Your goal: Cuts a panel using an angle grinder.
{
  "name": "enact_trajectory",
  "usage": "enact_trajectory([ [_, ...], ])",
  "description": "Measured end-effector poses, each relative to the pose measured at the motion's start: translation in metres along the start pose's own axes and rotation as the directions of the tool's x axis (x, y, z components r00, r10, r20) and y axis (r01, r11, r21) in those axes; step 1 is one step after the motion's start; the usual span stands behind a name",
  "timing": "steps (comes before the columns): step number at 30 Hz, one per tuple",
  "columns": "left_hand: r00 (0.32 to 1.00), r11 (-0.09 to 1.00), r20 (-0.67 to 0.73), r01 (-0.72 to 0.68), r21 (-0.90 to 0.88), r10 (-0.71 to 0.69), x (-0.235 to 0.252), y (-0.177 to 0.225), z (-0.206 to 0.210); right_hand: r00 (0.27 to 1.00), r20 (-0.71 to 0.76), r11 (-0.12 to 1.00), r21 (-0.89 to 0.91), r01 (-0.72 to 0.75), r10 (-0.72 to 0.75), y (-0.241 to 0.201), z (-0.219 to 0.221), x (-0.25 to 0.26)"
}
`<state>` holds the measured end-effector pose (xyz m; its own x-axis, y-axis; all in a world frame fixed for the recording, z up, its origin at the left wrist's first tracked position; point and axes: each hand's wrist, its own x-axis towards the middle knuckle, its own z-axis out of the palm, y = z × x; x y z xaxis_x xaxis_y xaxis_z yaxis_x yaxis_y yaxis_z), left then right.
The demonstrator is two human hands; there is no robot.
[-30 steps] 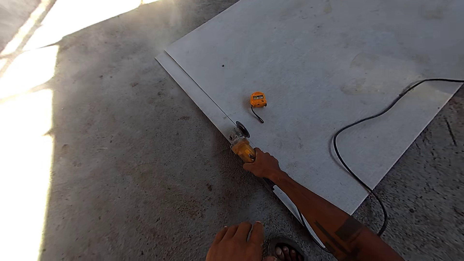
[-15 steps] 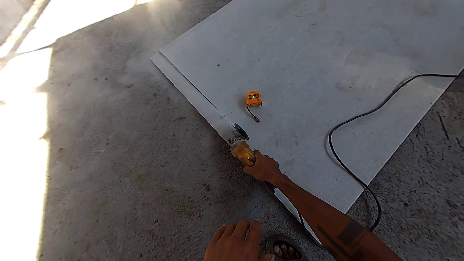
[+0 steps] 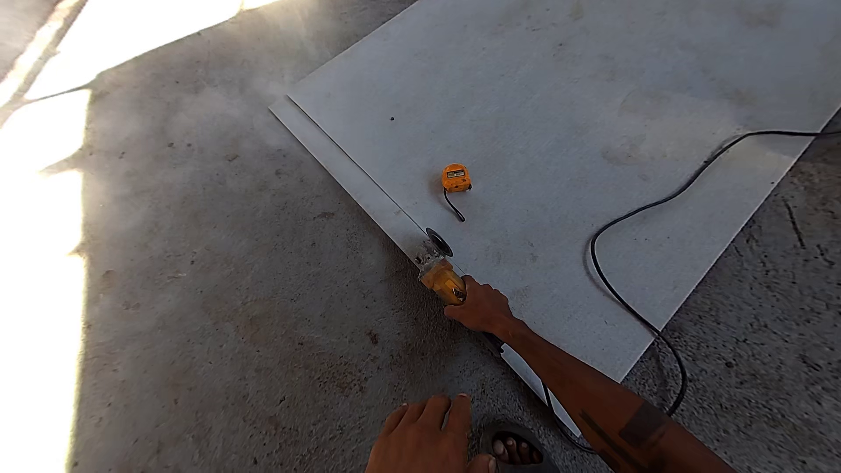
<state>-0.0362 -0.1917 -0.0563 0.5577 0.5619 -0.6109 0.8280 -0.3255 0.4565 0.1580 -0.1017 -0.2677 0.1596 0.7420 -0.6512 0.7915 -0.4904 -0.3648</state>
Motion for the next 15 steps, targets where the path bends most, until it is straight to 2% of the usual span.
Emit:
enact_trajectory([
  [15,1.000,1.000,0.016,-0.001,-0.001,0.001,0.001,0.005,-0.001,1.000,0.031,1.000,-0.006,-0.004,0.004,0.011,0.000,-0.008],
])
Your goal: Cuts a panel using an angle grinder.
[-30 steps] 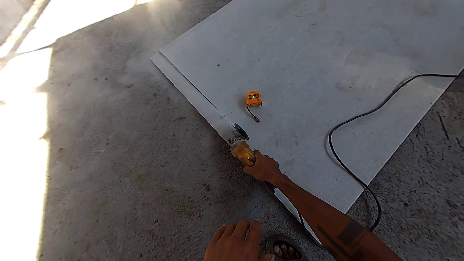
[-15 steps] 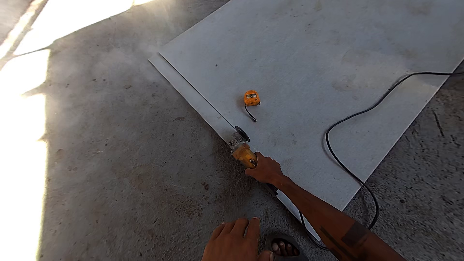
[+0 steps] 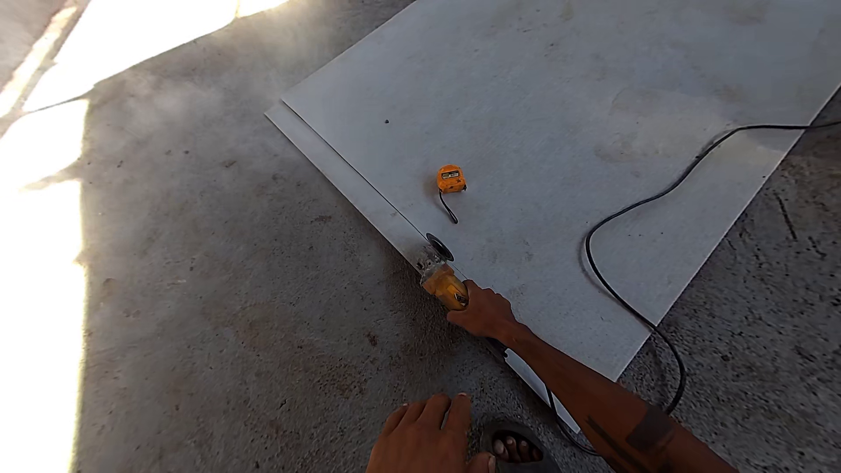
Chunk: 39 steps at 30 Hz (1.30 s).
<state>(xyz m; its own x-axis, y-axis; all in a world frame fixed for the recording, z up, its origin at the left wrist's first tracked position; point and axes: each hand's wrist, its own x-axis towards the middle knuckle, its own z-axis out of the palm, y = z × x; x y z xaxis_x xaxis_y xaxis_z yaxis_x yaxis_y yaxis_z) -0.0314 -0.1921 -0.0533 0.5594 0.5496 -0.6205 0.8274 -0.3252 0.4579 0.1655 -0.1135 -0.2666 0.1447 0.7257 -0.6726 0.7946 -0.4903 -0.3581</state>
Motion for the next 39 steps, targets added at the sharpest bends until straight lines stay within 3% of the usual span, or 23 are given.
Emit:
enact_trajectory([
  [39,0.998,0.996,0.019,-0.068,0.054,0.067,0.013,0.011,0.002,0.996,0.073,0.999,0.024,-0.043,0.041,0.032,0.004,-0.033],
])
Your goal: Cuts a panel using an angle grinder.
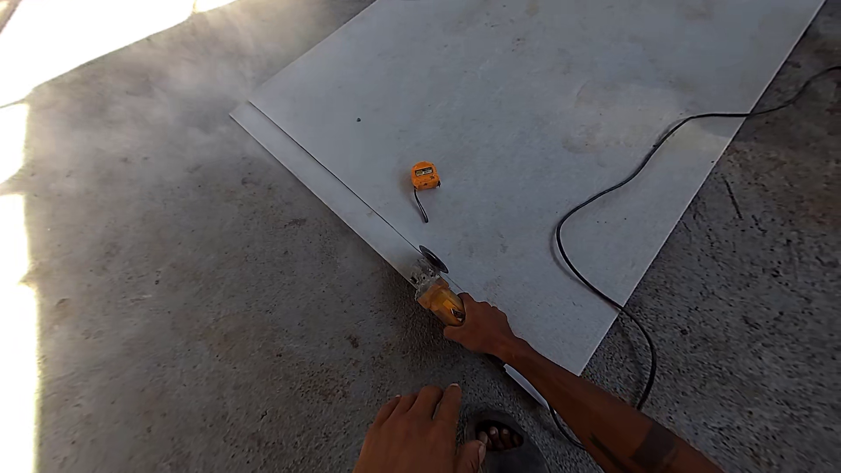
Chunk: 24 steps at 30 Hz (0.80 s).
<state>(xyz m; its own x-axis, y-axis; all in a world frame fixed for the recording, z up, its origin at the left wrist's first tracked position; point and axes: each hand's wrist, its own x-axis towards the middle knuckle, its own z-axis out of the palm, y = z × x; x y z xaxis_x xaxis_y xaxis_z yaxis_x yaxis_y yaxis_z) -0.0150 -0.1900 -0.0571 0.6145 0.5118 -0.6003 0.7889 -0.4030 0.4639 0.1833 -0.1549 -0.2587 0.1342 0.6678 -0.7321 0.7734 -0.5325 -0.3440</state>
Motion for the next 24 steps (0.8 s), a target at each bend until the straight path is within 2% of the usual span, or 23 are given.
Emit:
enact_trajectory([
  [24,1.000,1.000,-0.002,-0.006,0.010,0.006,-0.001,0.002,0.000,1.000,-0.001,1.000,-0.015,-0.013,0.013,0.021,0.008,-0.012],
])
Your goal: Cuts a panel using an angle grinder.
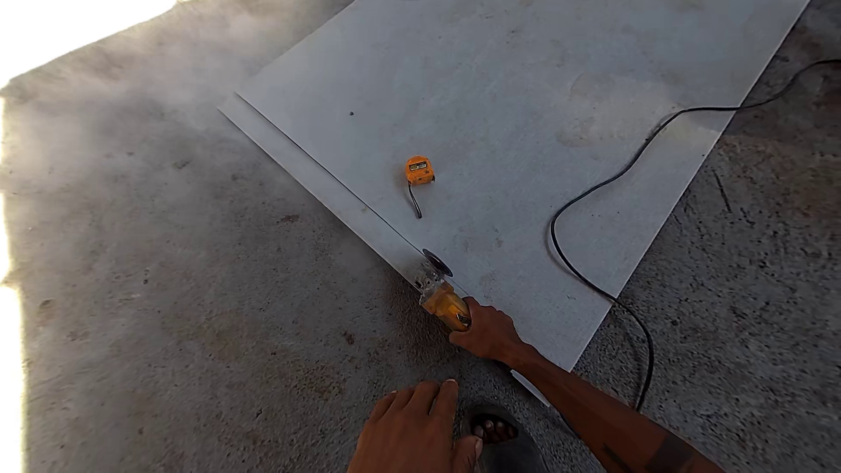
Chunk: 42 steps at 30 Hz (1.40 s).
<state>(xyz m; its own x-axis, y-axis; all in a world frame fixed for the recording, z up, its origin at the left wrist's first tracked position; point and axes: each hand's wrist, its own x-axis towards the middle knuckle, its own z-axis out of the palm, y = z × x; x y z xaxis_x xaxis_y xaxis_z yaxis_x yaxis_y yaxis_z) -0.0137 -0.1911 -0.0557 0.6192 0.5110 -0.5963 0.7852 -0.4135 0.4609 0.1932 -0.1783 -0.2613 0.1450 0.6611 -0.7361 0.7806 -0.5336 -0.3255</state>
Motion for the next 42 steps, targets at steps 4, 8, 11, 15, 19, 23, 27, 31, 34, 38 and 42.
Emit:
enact_trajectory([
  [4,1.000,1.000,-0.002,-0.014,0.011,0.014,0.001,0.003,0.000,1.000,0.012,1.000,0.023,-0.004,0.004,0.000,0.000,0.001],
  [8,1.000,0.999,0.013,-0.028,0.029,0.027,0.000,0.009,-0.001,1.000,0.003,0.999,0.038,0.002,-0.002,0.003,0.001,-0.003],
  [11,0.998,0.996,0.013,-0.066,0.057,0.066,-0.006,0.020,-0.001,1.000,-0.003,0.999,0.039,0.005,-0.005,0.009,0.003,-0.009],
  [15,0.984,0.984,-0.023,-0.177,0.029,0.177,-0.016,0.042,0.000,1.000,0.001,0.999,0.035,0.006,-0.006,0.017,0.004,-0.014],
  [19,0.980,0.979,0.053,-0.195,0.053,0.192,-0.016,0.062,0.000,1.000,-0.014,0.999,0.030,0.014,-0.014,0.018,0.006,-0.011],
  [23,0.970,0.968,0.077,-0.237,0.078,0.231,-0.011,0.076,0.000,1.000,-0.008,0.999,0.046,0.014,-0.013,0.019,0.007,-0.010],
  [27,0.973,0.968,0.069,-0.227,0.110,0.220,0.000,0.073,0.009,1.000,-0.009,0.999,0.045,0.014,-0.014,0.023,0.009,-0.016],
  [31,0.976,0.970,0.126,-0.197,0.145,0.179,0.008,0.070,0.016,1.000,-0.005,0.998,0.058,0.013,-0.013,0.032,0.012,-0.024],
  [34,0.973,0.963,0.118,-0.217,0.159,0.200,0.009,0.073,0.018,1.000,0.001,0.999,0.047,0.015,-0.015,0.039,0.014,-0.027],
  [38,0.969,0.962,0.150,-0.220,0.159,0.197,0.010,0.076,0.021,0.999,-0.004,0.998,0.045,0.032,-0.032,0.042,0.015,-0.028],
  [42,0.974,0.965,0.166,-0.185,0.185,0.155,0.010,0.074,0.022,1.000,0.006,0.998,0.059,0.025,-0.025,0.042,0.015,-0.027],
])
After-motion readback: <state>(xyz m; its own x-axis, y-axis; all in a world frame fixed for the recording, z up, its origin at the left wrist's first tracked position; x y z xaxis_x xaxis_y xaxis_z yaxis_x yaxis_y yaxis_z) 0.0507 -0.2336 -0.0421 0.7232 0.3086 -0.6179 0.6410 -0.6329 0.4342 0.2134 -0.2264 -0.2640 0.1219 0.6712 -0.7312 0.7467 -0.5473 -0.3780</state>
